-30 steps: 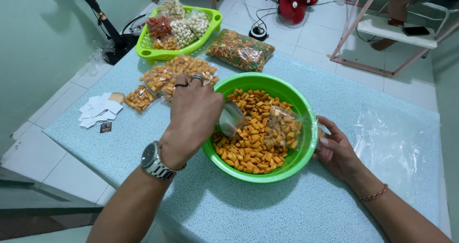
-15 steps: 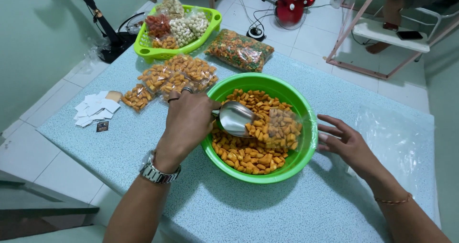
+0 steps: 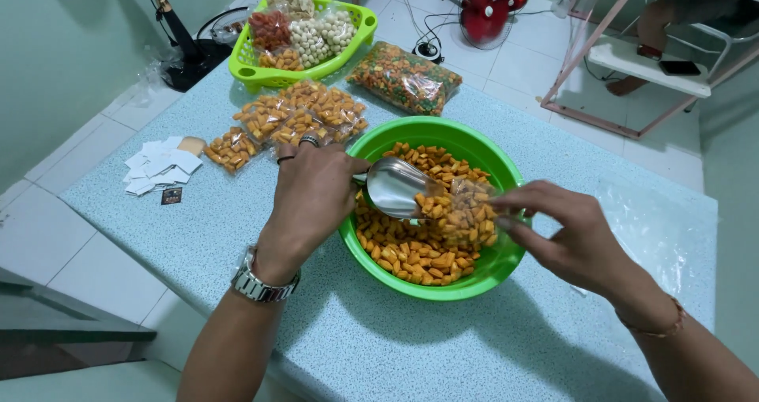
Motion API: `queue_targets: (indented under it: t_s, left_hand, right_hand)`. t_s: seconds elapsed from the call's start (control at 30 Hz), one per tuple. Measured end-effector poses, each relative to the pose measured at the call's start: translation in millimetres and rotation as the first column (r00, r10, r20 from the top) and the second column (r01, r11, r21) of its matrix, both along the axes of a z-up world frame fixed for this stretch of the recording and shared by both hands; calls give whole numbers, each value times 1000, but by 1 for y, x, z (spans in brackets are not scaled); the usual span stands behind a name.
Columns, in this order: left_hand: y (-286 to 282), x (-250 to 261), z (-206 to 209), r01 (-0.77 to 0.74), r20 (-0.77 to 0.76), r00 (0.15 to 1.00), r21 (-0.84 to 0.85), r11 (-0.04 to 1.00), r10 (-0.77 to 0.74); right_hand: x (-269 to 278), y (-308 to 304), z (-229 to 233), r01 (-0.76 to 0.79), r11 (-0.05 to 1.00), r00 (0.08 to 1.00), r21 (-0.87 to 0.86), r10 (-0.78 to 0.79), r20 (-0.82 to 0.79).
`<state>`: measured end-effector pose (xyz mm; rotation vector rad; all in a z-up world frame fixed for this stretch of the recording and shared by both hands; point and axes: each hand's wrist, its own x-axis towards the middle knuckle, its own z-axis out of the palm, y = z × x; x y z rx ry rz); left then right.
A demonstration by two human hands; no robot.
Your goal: Packing small orange snacks into plastic bags, including placing a small paper slip inside each bag.
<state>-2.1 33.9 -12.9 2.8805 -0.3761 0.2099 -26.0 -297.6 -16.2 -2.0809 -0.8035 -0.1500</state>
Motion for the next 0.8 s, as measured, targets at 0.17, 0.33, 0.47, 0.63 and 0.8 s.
queue_targets:
  t_s: [0.17,0.33,0.47,0.63,0.8]
  left_hand:
    - [4,-3,4,-19,4,1000,-29,999,19]
    - [5,-3,2,-17,-30,999,32,999,17]
    - [9,-8,14,43,-78,996,-62,997,-48]
    - [9,-10,19,13,-125,992,-85,996,-24]
    - [13,-5,9,19,-132,991,-127,992,-36]
  right_hand:
    - [27,27,7,86,763,933,-641,164,320]
    - [50,38,8,-64,550,938,-833,318,138]
    - [34,71,53,-91,466,983,-880,186,-4]
    - [47,62,38,-79,399,968,-914,250,25]
    - [42,47,42,-45,440,959,-897,271,85]
